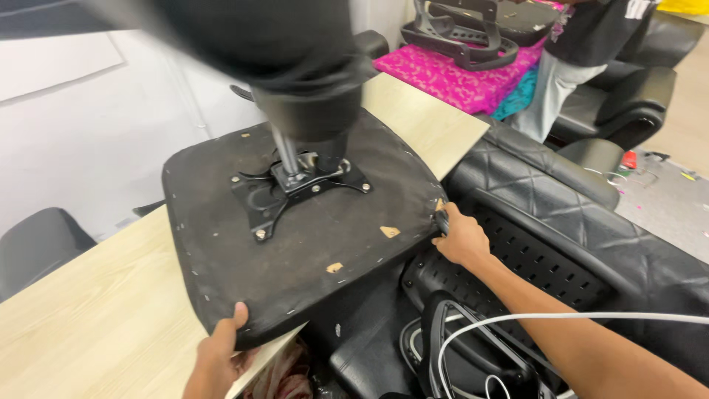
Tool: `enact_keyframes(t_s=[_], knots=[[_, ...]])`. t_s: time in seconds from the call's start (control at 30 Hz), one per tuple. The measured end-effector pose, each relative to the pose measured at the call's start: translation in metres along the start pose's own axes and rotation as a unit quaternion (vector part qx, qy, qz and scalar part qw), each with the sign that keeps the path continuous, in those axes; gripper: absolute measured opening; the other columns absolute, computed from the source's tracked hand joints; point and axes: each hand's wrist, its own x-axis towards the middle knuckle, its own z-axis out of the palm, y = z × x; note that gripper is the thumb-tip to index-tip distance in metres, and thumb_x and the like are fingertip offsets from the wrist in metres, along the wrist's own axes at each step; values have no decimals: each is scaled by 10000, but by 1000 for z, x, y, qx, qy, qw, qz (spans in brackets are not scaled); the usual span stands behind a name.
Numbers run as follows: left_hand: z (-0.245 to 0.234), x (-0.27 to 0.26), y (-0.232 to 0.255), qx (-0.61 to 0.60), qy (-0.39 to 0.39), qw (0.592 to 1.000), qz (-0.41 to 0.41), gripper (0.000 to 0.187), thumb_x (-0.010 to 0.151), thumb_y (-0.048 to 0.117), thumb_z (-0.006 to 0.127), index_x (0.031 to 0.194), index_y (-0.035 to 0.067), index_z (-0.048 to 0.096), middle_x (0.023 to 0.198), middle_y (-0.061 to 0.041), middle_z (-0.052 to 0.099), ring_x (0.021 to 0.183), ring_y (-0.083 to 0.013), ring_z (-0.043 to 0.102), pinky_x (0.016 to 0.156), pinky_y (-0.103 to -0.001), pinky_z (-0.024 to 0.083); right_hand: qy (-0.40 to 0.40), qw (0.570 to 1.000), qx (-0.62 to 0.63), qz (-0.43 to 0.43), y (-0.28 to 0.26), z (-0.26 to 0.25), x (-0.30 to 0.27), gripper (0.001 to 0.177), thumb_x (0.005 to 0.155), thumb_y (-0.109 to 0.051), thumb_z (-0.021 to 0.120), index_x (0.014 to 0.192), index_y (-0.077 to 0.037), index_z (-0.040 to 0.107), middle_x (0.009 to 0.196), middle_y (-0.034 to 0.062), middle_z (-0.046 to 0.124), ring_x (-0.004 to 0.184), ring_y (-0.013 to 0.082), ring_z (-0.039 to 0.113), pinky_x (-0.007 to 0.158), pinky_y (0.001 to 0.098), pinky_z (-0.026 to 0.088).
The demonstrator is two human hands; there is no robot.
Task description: The person uses a screwdriver to fasten screws into the base of an office chair, securing the seat to the central column. They repeatedly pick screws from a wooden board and tighten them into the chair base while the chair remains upside down.
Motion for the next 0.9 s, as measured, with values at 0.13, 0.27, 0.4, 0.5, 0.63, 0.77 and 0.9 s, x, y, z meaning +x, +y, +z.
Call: enact_keyframes(t_s=[0.13,0.27,0.4,0.5,0.63,0.77,0.9], knots=[[-3,11,8,93,46,993,60,757,815,367,854,1286,-137,542,1260,-216,583,1018,-356,589,842,-487,523,-88,979,125,136,-6,16,-14,824,797,-255,750,1508,-196,338,1144,260,698,853,468,746,781,517,615],[-10,36,57,98,67,970,211,815,820,460,796,1249,-218,650,1251,-331,702,1112,-418,682,923,-533,503,-134,965,169,149,-33,30,-37,1029,810,-307,714,1638,-201,112,1114,304,721,735,439,764,745,447,613],[-10,55,105,143,56,980,129,900,847,483,783,1372,-198,515,1403,-306,568,1210,-424,616,955,-508,524,-99,975,195,48,-62,39,-66,1010,792,-365,764,1612,-222,193,1259,255,641,971,405,696,879,440,560],[-8,57,109,171,52,975,128,906,854,435,804,1406,-198,463,1414,-309,589,1235,-424,621,987,-510,520,-147,956,230,103,-74,39,-74,996,782,-407,802,1591,-258,240,1411,201,558,1151,384,643,979,440,524],[0,61,116,167,34,984,55,813,862,381,800,1436,-105,490,1471,-237,571,1298,-382,579,1048,-492,488,-79,966,245,27,-77,41,-66,981,745,-352,863,1559,-278,321,1533,127,496,1337,336,549,1091,414,450],[9,53,94,89,2,996,10,711,844,286,816,1402,-68,552,1453,-212,603,1287,-362,602,1047,-490,523,-105,963,244,50,-57,45,-30,1025,732,-309,857,1608,-287,325,1400,170,620,1305,323,619,1109,393,482],[33,33,58,-53,-64,996,15,579,829,153,803,1314,-70,580,1321,-206,648,1142,-364,654,919,-535,568,-31,986,166,14,-47,40,13,945,717,-315,890,1541,-228,435,1384,174,635,1284,347,608,1089,417,483]])
